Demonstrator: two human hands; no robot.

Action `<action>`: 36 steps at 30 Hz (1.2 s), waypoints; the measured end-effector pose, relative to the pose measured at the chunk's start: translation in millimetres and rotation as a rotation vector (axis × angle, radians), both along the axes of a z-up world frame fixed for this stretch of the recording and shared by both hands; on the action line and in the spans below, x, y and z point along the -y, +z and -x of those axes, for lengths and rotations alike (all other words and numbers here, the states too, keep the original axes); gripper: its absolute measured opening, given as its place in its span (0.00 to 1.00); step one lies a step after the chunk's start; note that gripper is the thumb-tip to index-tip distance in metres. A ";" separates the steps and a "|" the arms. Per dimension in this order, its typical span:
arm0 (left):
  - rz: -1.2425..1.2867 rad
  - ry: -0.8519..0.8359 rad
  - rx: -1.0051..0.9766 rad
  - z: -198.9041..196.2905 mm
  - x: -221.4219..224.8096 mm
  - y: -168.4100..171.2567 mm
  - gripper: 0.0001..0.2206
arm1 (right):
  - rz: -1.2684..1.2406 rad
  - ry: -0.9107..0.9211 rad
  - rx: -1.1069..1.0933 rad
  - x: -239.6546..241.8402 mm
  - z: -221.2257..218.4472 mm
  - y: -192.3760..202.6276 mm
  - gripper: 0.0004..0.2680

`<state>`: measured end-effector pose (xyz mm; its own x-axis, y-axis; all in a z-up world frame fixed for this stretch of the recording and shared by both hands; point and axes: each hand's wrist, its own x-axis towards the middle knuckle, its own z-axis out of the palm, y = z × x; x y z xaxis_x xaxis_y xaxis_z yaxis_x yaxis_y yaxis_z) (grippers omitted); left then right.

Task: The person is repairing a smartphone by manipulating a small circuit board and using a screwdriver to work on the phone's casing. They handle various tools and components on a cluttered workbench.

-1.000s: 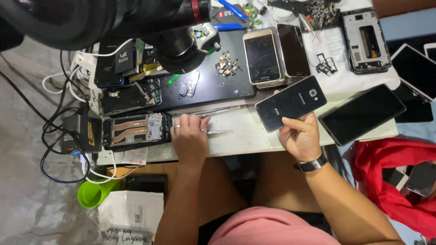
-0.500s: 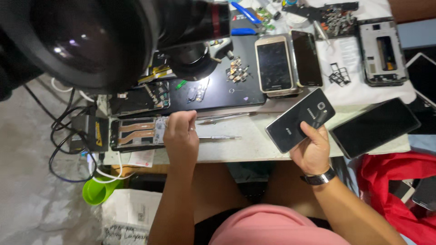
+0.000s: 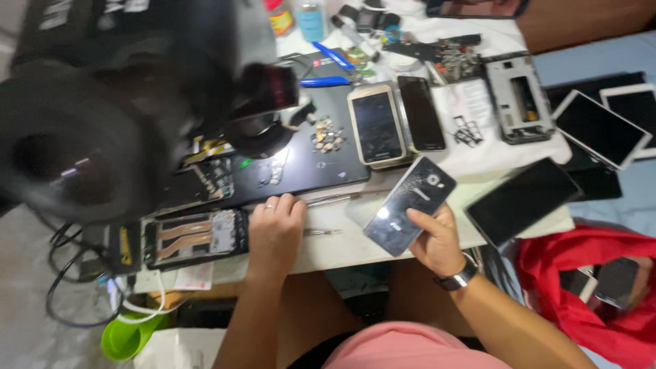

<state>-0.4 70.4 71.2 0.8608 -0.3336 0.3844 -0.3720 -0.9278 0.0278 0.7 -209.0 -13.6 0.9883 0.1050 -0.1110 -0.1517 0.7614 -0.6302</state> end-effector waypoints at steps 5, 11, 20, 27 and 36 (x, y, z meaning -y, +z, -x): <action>-0.165 -0.096 -0.071 -5.0 -1.8 5.6 0.04 | -0.039 0.002 -0.002 1.2 0.0 -1.9 0.12; -0.045 -0.156 -0.071 -4.1 -12.4 11.7 0.05 | -0.037 -0.026 -0.037 3.1 -0.2 -1.9 0.12; 0.846 -0.041 -0.350 28.7 -43.9 -4.7 0.22 | -0.045 -0.018 -0.027 3.8 -0.5 12.4 0.12; 1.779 -0.148 -0.455 52.4 -6.8 -43.6 0.17 | 0.140 0.113 -0.032 9.6 -3.6 18.6 0.23; 1.921 -0.327 -0.462 24.3 78.5 -57.8 0.09 | 0.044 -0.076 -0.011 17.6 -5.5 18.1 0.21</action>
<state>-24.6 -8.1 13.4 0.9845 0.0311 0.1725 -0.1639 0.5131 0.8425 6.2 -226.6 4.4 0.9919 0.0247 -0.1246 -0.1016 0.7426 -0.6619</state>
